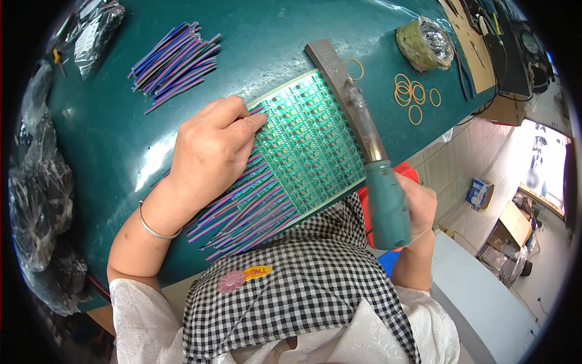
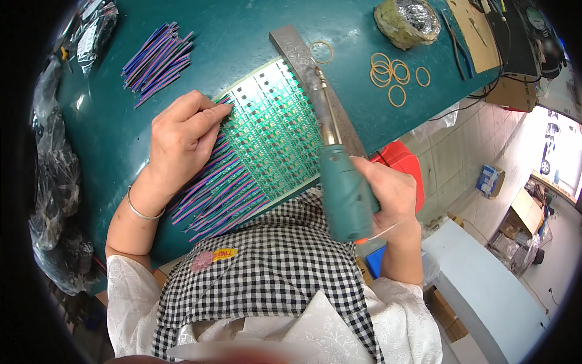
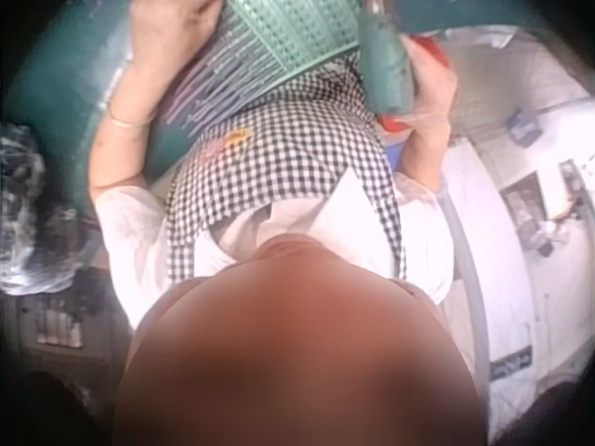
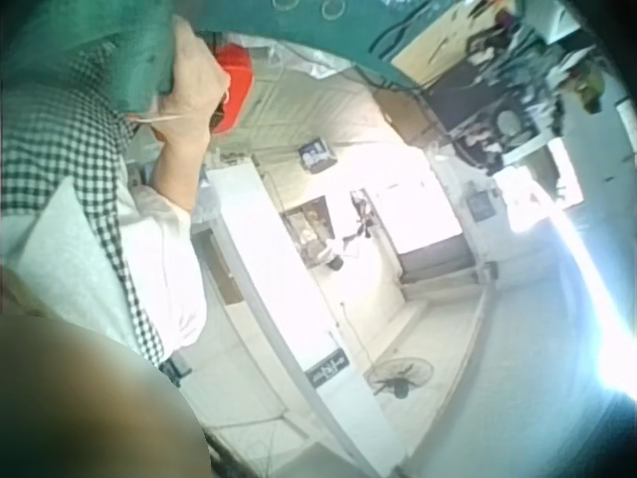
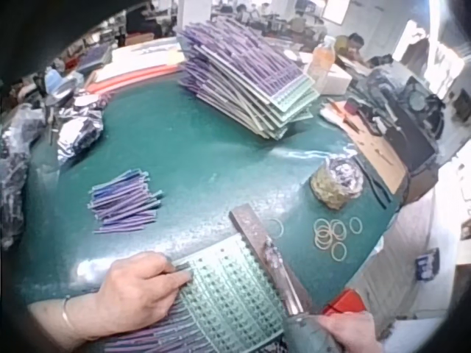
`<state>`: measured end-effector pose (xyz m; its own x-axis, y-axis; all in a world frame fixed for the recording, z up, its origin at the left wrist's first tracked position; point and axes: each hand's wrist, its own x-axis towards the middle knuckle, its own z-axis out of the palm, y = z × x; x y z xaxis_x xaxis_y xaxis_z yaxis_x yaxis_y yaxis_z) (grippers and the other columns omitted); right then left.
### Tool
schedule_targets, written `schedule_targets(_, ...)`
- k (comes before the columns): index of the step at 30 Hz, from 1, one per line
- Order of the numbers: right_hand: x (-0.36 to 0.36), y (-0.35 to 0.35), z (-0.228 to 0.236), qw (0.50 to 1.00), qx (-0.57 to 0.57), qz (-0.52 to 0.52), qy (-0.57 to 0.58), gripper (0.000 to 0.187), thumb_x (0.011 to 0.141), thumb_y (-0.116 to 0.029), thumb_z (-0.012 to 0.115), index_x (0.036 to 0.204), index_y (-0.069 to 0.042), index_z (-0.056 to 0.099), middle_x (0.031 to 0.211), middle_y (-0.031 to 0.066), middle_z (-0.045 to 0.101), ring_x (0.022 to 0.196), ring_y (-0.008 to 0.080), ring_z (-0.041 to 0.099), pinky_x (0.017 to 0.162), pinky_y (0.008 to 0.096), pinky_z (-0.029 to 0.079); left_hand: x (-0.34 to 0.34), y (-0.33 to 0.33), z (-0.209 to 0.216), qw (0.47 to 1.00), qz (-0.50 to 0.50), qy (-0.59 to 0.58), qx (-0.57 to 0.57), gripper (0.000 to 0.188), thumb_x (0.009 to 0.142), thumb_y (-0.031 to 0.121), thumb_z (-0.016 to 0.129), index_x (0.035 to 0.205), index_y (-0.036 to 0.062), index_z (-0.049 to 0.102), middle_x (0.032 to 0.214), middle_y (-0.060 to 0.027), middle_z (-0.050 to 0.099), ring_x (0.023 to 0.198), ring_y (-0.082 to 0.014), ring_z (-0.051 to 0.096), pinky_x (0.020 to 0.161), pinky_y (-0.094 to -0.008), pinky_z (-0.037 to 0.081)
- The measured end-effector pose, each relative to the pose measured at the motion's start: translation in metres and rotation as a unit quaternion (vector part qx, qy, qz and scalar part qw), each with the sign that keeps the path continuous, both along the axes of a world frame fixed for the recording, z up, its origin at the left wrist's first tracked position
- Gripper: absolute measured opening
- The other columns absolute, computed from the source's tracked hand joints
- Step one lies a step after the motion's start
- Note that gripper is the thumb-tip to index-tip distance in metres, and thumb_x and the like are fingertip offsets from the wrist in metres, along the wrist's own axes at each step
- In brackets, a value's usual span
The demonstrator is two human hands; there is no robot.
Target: The person solders electrical wires onto a circuit board panel using a soldering iron.
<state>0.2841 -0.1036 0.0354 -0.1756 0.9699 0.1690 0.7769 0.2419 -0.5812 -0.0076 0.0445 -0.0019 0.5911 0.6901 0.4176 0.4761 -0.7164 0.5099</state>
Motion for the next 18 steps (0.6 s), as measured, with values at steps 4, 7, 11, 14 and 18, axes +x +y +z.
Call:
schedule_targets(4, -0.002, 0.012, 0.003, 0.998, 0.047, 0.044, -0.006, 0.054, 0.062, -0.019, 0.078, 0.110, 0.003, 0.065, 0.072, 0.0097, 0.065, 0.056, 0.0219, 0.064, 0.052, 0.0299, 0.050, 0.002, 0.001, -0.001, 1.000, 0.000, 0.001, 0.001, 0.014, 0.072, -0.003, 0.070, 0.086, 0.0017, 0.072, 0.075, -0.0082, 0.057, 0.067, -0.0253, 0.061, 0.058, -0.0373, 0.051)
schedule_targets(7, 0.002, 0.014, 0.005, 0.998, 0.016, 0.059, -0.029, 0.059, 0.055, -0.012, 0.073, 0.111, 0.002, 0.065, 0.072, 0.0100, 0.064, 0.057, 0.0241, 0.064, 0.051, 0.0325, 0.049, 0.001, 0.001, 0.000, 1.000, 0.002, 0.010, 0.001, 0.015, 0.072, -0.003, 0.070, 0.086, 0.0016, 0.072, 0.076, -0.0085, 0.057, 0.067, -0.0254, 0.061, 0.058, -0.0374, 0.051)
schedule_targets(11, -0.001, 0.015, 0.017, 0.997, -0.027, 0.059, -0.040, 0.070, 0.046, -0.004, 0.065, 0.116, -0.001, 0.064, 0.076, 0.0109, 0.066, 0.061, 0.0279, 0.065, 0.053, 0.0352, 0.050, 0.003, 0.003, -0.001, 1.000, -0.002, 0.002, 0.003, 0.015, 0.071, -0.003, 0.070, 0.085, 0.0012, 0.072, 0.075, -0.0086, 0.057, 0.067, -0.0255, 0.061, 0.058, -0.0376, 0.051)
schedule_targets(14, 0.000, 0.013, 0.018, 0.996, -0.034, 0.058, -0.052, 0.072, 0.045, -0.003, 0.066, 0.117, -0.002, 0.064, 0.078, 0.0112, 0.067, 0.062, 0.0283, 0.065, 0.054, 0.0354, 0.050, 0.003, 0.001, -0.001, 1.000, -0.004, -0.008, 0.014, 0.014, 0.071, -0.003, 0.070, 0.085, 0.0009, 0.072, 0.074, -0.0089, 0.057, 0.067, -0.0256, 0.061, 0.059, -0.0377, 0.051)
schedule_targets(18, 0.000, 0.016, 0.011, 0.996, -0.038, 0.067, -0.041, 0.066, 0.051, -0.003, 0.068, 0.117, 0.000, 0.063, 0.079, 0.0114, 0.068, 0.062, 0.0267, 0.066, 0.054, 0.0350, 0.050, 0.000, 0.001, -0.004, 1.000, 0.003, 0.008, 0.011, 0.017, 0.072, -0.004, 0.070, 0.088, 0.0017, 0.073, 0.075, -0.0085, 0.059, 0.067, -0.0249, 0.061, 0.059, -0.0364, 0.050)
